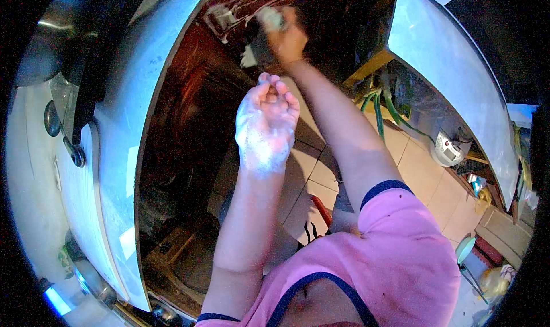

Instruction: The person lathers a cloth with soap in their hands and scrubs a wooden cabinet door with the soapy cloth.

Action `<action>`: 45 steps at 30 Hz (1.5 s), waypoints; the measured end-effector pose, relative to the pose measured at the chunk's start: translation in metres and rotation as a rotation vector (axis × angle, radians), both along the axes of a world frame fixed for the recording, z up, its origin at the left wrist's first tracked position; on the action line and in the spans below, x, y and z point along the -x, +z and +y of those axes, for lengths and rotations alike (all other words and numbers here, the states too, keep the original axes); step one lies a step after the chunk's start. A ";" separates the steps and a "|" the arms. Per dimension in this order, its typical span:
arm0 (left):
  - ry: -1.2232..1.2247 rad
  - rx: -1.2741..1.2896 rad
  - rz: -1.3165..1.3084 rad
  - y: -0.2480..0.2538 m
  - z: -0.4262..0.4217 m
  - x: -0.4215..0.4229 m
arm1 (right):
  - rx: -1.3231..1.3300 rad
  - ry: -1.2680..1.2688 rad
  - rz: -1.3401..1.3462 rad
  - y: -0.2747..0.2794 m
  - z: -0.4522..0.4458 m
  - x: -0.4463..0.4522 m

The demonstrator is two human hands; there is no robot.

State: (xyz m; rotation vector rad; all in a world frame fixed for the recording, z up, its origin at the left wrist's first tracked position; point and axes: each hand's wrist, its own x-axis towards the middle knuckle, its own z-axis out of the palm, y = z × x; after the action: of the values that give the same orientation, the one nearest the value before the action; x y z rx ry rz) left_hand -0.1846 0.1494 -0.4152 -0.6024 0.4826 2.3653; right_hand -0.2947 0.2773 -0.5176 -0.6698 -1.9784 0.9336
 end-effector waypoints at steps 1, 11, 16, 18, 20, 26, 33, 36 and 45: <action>-0.002 0.015 -0.011 0.002 0.000 0.000 | -0.012 0.017 0.066 -0.001 0.019 0.006; 0.026 0.009 -0.002 0.002 -0.003 0.000 | -0.039 -0.124 0.028 -0.030 0.087 0.019; 0.020 0.055 0.003 0.002 0.002 0.000 | 0.119 0.064 0.087 0.003 -0.017 0.002; 0.025 0.058 -0.018 0.001 0.004 0.000 | 0.115 0.097 0.057 0.010 -0.016 0.001; 0.008 0.036 0.007 0.001 0.006 -0.002 | 0.201 0.030 -0.007 0.014 -0.003 -0.005; 0.027 0.019 -0.013 0.004 0.004 0.000 | -0.030 -0.077 0.027 -0.020 0.098 0.000; 0.014 0.055 0.008 0.005 0.002 -0.001 | 0.111 0.028 0.215 -0.001 0.025 0.014; 0.004 0.042 0.010 0.001 0.004 0.000 | -0.020 0.125 -0.041 0.012 -0.017 -0.004; -0.008 -0.010 -0.013 0.001 0.008 0.001 | 0.134 -0.159 0.301 -0.009 0.079 0.007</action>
State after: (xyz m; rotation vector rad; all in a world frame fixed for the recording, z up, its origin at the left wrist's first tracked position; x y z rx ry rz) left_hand -0.1853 0.1577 -0.4146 -0.6105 0.4668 2.3536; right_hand -0.3012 0.3562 -0.5262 -0.7052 -1.5863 1.0111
